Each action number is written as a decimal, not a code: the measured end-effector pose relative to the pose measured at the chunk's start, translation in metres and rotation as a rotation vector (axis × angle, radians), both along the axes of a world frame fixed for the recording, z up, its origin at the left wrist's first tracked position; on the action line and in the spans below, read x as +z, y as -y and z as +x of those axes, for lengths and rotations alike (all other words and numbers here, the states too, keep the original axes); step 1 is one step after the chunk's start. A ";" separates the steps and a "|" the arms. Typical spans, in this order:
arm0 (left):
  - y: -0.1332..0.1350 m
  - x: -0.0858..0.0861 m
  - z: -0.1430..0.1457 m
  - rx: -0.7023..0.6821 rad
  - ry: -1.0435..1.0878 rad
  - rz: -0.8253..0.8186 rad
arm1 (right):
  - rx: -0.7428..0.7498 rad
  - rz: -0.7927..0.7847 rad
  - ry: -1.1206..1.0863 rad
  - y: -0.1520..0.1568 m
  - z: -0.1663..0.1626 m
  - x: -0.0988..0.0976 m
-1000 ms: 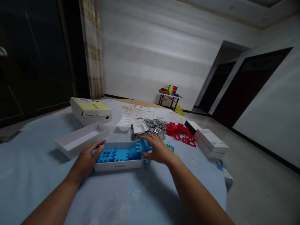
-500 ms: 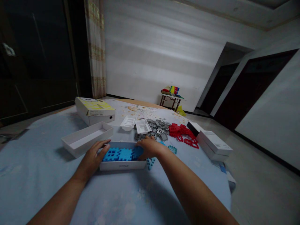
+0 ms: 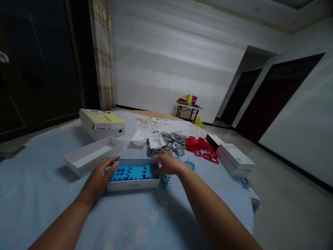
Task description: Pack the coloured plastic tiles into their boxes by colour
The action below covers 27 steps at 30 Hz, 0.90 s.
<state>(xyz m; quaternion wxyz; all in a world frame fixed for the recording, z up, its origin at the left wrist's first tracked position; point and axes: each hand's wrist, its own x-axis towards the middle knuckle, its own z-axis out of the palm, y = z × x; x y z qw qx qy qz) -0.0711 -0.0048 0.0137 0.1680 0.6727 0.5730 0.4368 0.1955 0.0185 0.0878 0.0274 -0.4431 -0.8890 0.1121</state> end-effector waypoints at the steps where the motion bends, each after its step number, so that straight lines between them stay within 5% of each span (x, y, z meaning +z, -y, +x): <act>1: 0.000 0.000 0.000 0.000 -0.001 -0.005 | 0.002 0.007 -0.013 0.001 0.000 -0.002; 5: -0.002 -0.002 -0.001 0.006 -0.004 -0.018 | -0.039 0.064 -0.251 0.004 0.018 -0.005; 10: -0.007 -0.006 -0.005 0.007 -0.010 -0.027 | -0.364 0.207 -0.516 -0.002 0.077 -0.015; 16: -0.013 -0.010 -0.008 0.013 -0.024 -0.036 | -0.700 0.158 -0.345 -0.004 0.144 -0.051; 21: -0.011 -0.008 -0.007 0.040 -0.032 -0.057 | -0.709 0.051 -0.219 -0.001 0.154 -0.076; 27: -0.010 -0.006 -0.005 0.063 -0.054 -0.028 | -0.725 0.130 -0.249 -0.004 0.151 -0.075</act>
